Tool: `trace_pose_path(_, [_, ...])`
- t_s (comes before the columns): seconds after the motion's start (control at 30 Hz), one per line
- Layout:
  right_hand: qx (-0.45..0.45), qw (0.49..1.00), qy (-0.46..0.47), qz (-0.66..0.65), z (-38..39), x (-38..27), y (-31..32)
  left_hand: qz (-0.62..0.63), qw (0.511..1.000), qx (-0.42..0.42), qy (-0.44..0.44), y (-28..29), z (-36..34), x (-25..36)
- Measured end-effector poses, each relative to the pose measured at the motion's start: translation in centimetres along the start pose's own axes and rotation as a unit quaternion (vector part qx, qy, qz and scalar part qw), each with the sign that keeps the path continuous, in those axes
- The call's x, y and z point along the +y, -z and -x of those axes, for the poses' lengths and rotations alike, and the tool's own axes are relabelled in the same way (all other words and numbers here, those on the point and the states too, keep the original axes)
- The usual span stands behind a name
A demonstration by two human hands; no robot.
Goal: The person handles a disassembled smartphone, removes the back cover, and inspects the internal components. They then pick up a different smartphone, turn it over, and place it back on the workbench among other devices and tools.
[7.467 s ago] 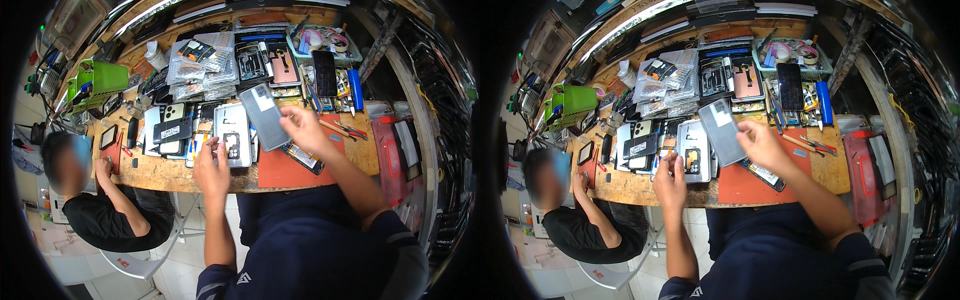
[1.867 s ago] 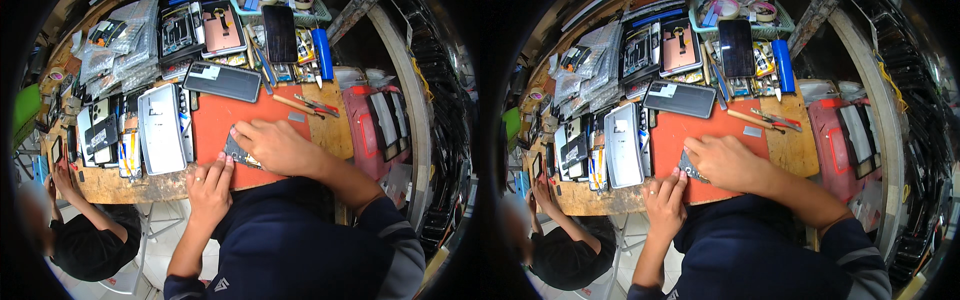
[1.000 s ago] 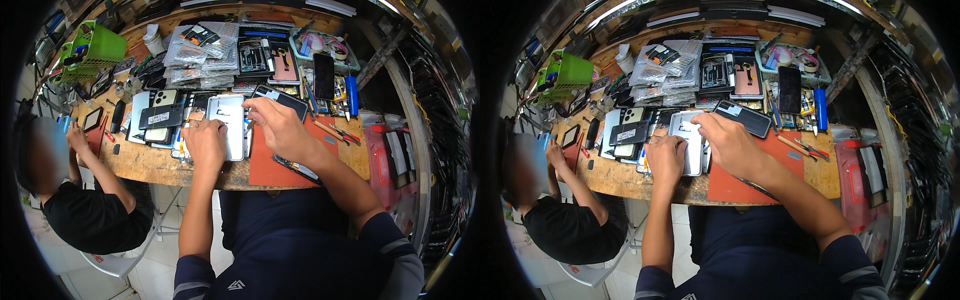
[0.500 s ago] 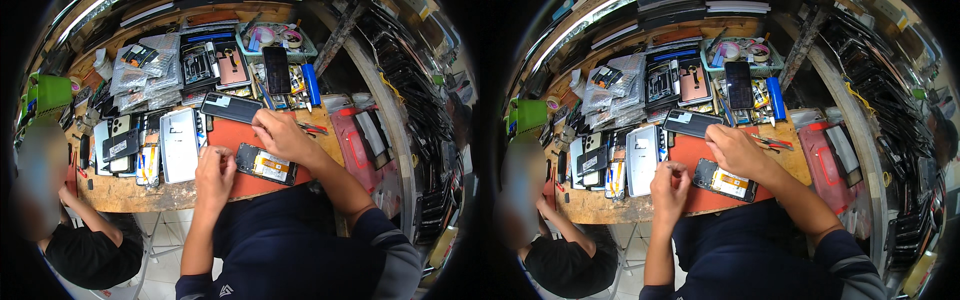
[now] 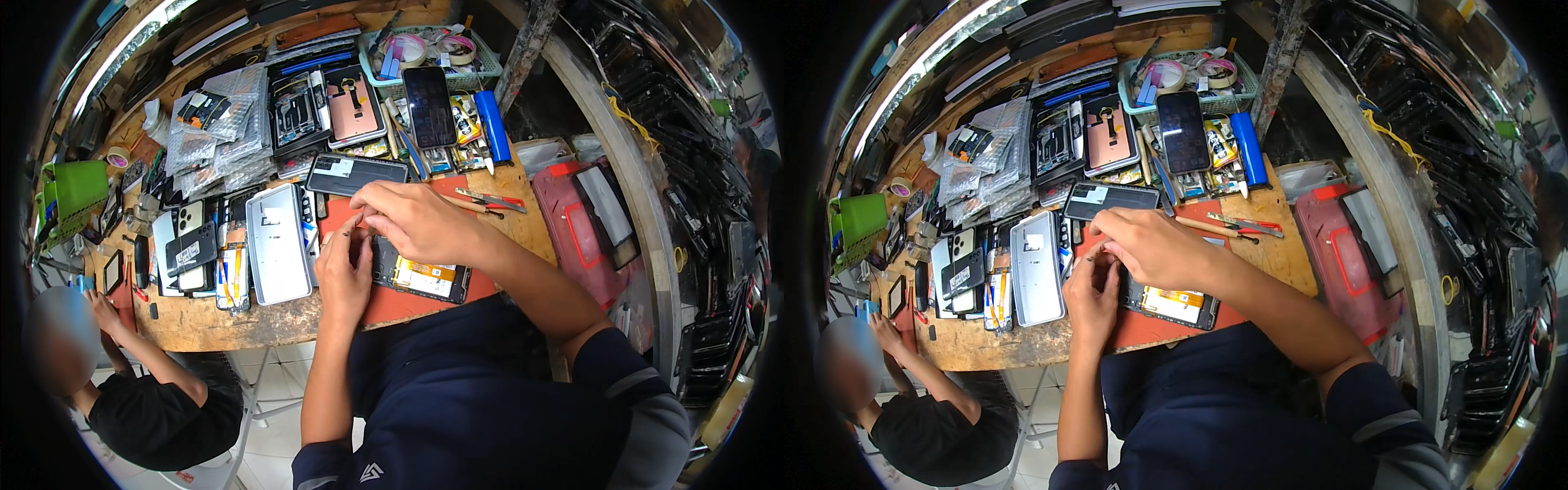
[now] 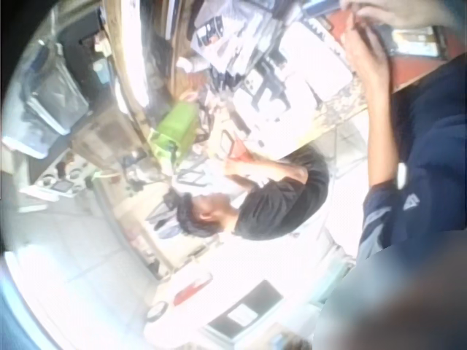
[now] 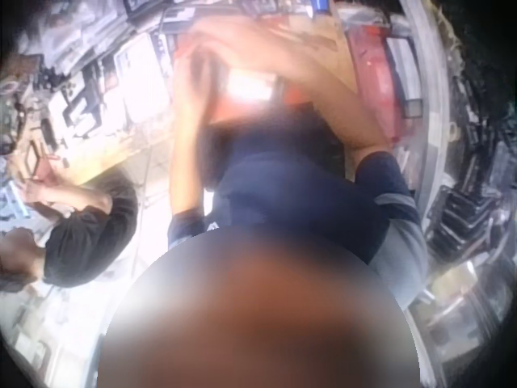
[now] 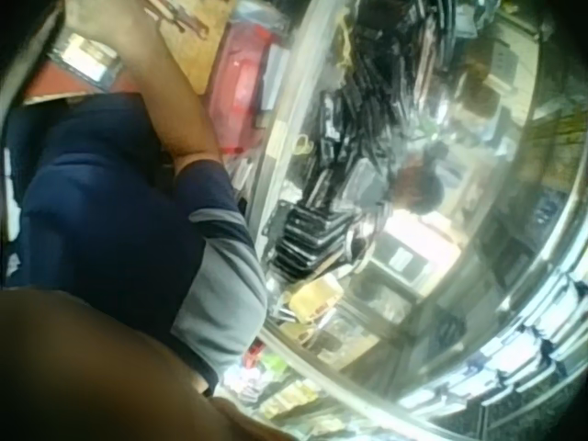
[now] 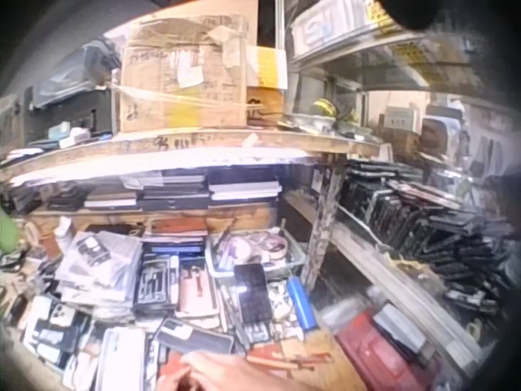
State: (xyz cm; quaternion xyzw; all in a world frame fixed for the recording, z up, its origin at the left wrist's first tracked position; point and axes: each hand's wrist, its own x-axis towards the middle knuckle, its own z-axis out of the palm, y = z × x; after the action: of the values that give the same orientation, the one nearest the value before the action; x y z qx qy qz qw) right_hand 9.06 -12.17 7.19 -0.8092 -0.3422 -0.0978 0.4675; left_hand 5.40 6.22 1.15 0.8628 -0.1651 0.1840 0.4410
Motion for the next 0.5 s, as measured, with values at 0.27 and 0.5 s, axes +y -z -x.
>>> trace_pose_path(0.27, [-0.054,0.991,-0.007,0.120,-0.8,-1.3,1.4,0.047,0.999,-0.009,0.021,-0.2,-0.1,-0.5])
trace_pose_path(0.5, [-0.056,0.986,0.055,0.144,-1.1,-1.1,0.9,0.062,0.997,0.011,0.038,-0.4,0.1,-0.9])
